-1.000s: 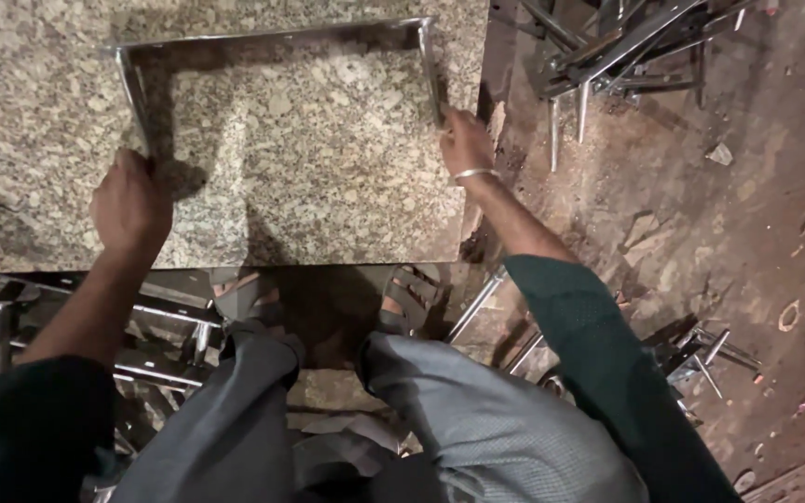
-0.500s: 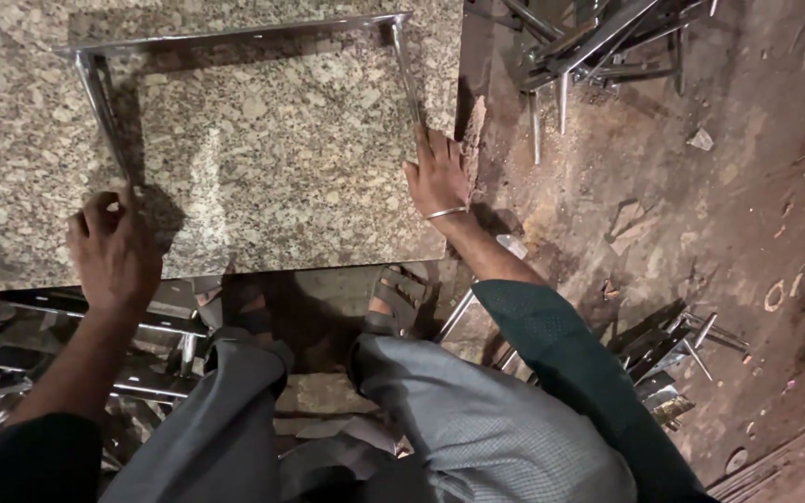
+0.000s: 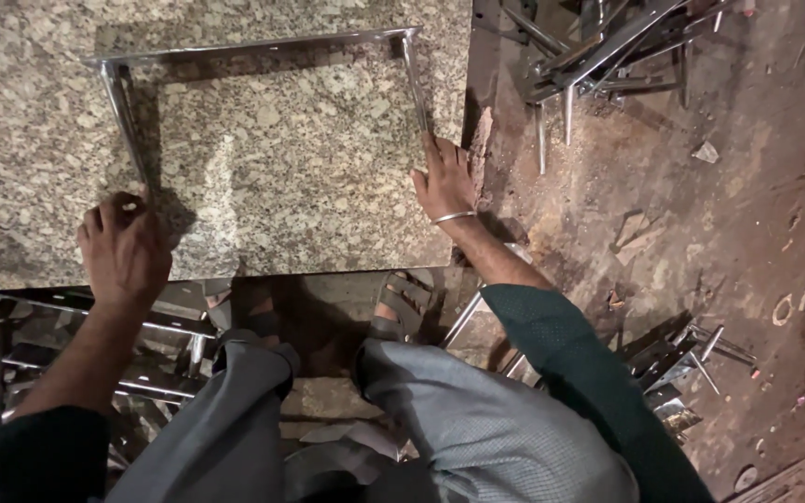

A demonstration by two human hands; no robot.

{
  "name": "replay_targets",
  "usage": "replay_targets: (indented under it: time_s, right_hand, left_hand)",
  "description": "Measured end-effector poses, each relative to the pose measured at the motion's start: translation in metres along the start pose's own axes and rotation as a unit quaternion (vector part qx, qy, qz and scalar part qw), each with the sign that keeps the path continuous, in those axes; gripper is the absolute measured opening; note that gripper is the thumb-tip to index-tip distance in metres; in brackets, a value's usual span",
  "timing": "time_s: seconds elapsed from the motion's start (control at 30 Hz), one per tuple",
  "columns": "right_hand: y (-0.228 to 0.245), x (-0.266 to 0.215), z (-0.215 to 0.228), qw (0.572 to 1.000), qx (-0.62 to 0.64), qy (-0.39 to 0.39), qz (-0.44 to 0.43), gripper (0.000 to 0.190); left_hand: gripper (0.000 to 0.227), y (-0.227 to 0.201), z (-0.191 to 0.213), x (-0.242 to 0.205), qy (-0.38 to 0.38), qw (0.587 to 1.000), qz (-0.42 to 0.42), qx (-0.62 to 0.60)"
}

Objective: Fabricating and testing the fit of metal brackets/strips against a template on a stone slab.

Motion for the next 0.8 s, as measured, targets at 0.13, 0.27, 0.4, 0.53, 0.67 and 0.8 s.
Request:
replay_targets:
  time_s: [0.13, 0.27, 0.4, 0.53, 0.67, 0.8]
  right_hand:
    - [-0.01, 0.015, -0.009, 0.998, -0.046, -0.022, 0.022, 0.082]
    - [-0.001, 0.042, 0.008, 0.996, -0.08, 0.032, 0.028, 0.093]
    - [0.0, 0.058, 0.019, 0.994, -0.072, 0.085, 0.019, 0.097]
    - [-0.003, 0.059, 0.018, 0.997, -0.056, 0.047, 0.033, 0.101]
    - [0.0, 0.059, 0.022, 0.995, -0.053, 0.081, 0.012, 0.097]
    - [-0.004, 0.061, 0.017, 0.995, -0.06, 0.075, 0.028, 0.098]
  left_hand:
    - [0.034, 0.003, 0.02, 0.025, 0.004, 1.0, 0.001, 0.031]
    - [0.032, 0.01, 0.045, 0.062, 0.034, 0.998, 0.027, 0.056]
    - [0.054, 0.01, 0.063, 0.081, 0.042, 0.999, 0.02, 0.015]
    - [0.056, 0.013, 0.059, 0.079, -0.001, 1.0, 0.0, 0.031]
    - [0.059, 0.009, 0.061, 0.081, 0.031, 0.999, 0.022, 0.031]
    - [0.058, 0.008, 0.061, 0.084, 0.05, 0.998, 0.04, 0.026]
Point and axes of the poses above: each hand's wrist, its own x-axis towards the middle knuckle, its own z-axis out of the back of the hand, y = z × x, the point moved 5 cm from there along x, towards the middle knuckle, and after that the axes turned 13 degrees about y, right-handed, at the moved point
